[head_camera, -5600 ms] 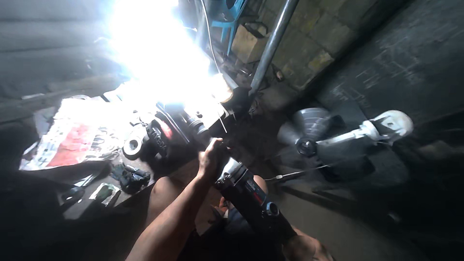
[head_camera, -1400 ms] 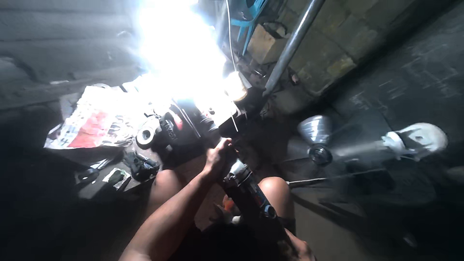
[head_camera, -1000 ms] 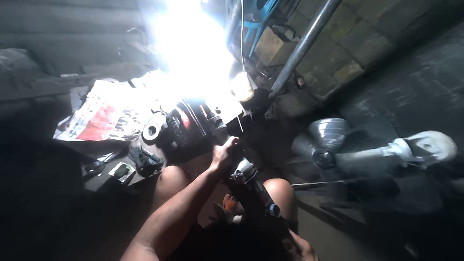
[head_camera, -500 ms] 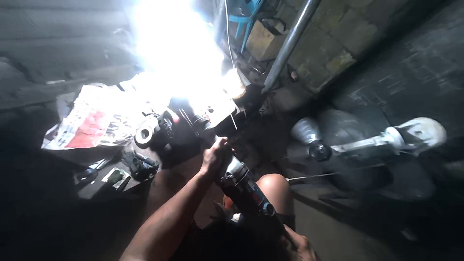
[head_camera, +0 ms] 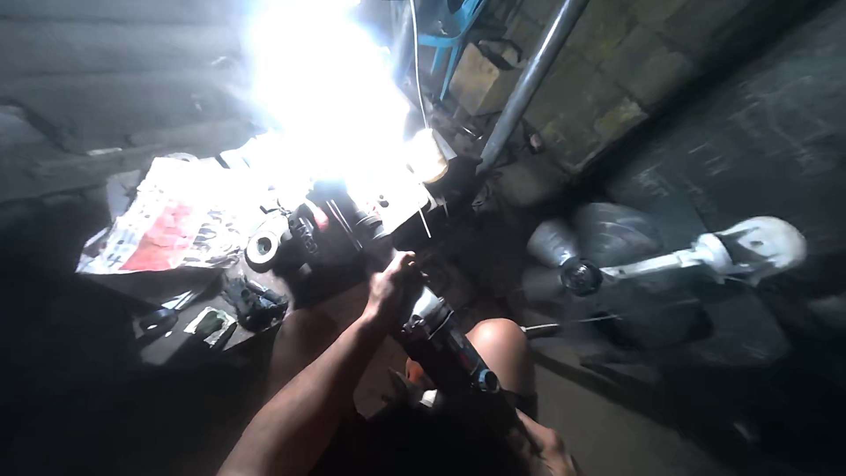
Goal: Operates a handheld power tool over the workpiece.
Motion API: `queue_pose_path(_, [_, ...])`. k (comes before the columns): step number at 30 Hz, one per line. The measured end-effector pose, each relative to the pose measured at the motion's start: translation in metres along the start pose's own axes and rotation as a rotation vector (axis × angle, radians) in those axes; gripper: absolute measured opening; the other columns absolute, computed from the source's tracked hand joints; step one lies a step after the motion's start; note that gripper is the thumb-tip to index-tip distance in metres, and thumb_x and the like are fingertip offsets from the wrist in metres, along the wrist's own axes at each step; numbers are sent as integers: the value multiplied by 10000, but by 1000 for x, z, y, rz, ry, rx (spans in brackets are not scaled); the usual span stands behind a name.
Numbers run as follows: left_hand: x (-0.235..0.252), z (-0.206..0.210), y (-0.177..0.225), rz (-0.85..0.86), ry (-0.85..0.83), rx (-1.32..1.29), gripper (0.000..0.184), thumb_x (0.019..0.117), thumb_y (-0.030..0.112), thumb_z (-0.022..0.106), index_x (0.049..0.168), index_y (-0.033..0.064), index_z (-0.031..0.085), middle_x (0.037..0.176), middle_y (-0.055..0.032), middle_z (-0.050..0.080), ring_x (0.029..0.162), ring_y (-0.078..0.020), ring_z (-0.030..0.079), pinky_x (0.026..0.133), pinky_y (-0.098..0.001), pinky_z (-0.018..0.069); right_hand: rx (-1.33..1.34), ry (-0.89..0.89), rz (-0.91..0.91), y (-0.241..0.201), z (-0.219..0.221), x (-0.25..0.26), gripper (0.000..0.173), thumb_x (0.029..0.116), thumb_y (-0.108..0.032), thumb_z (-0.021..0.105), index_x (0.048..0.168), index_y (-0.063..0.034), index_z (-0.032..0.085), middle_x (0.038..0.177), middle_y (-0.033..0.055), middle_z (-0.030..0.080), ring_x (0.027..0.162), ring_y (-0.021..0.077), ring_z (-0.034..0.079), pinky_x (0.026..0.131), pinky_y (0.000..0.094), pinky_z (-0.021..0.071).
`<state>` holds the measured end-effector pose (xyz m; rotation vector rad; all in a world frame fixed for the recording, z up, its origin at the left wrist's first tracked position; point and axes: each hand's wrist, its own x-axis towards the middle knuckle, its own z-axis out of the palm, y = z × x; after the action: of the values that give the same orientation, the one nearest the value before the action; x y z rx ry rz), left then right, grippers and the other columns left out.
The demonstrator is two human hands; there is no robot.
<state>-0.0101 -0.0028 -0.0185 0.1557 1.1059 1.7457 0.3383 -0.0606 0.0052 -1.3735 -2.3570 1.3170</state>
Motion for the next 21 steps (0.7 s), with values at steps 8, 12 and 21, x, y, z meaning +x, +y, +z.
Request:
queue_pose_path(8, [-20,-8,-5,51,-10,6,311,1092,219,452,958,33,660,751,-45,683,706,-129,677,690,-278,583,-102,1,-46,5,0,-8,579,1031,-482,520,1177,51,693,873,181,738,797,256,739,739,492,602])
queue_pose_path(12, [-23,-7,-6,42,-45,-36,286,1095,208,417,979,54,628,743,-34,653,693,-129,662,684,-284,585,-75,3,-60,14,2,-11,557,1030,-490,530,1133,32,694,809,150,718,732,216,719,678,456,597])
queue_pose_path(21, [-14,-6,-15,25,-81,-94,294,1085,200,423,944,55,637,739,-44,669,708,-153,686,734,-318,607,-78,3,-29,21,2,-14,563,1025,-501,540,1187,18,687,857,133,733,777,195,727,722,439,606])
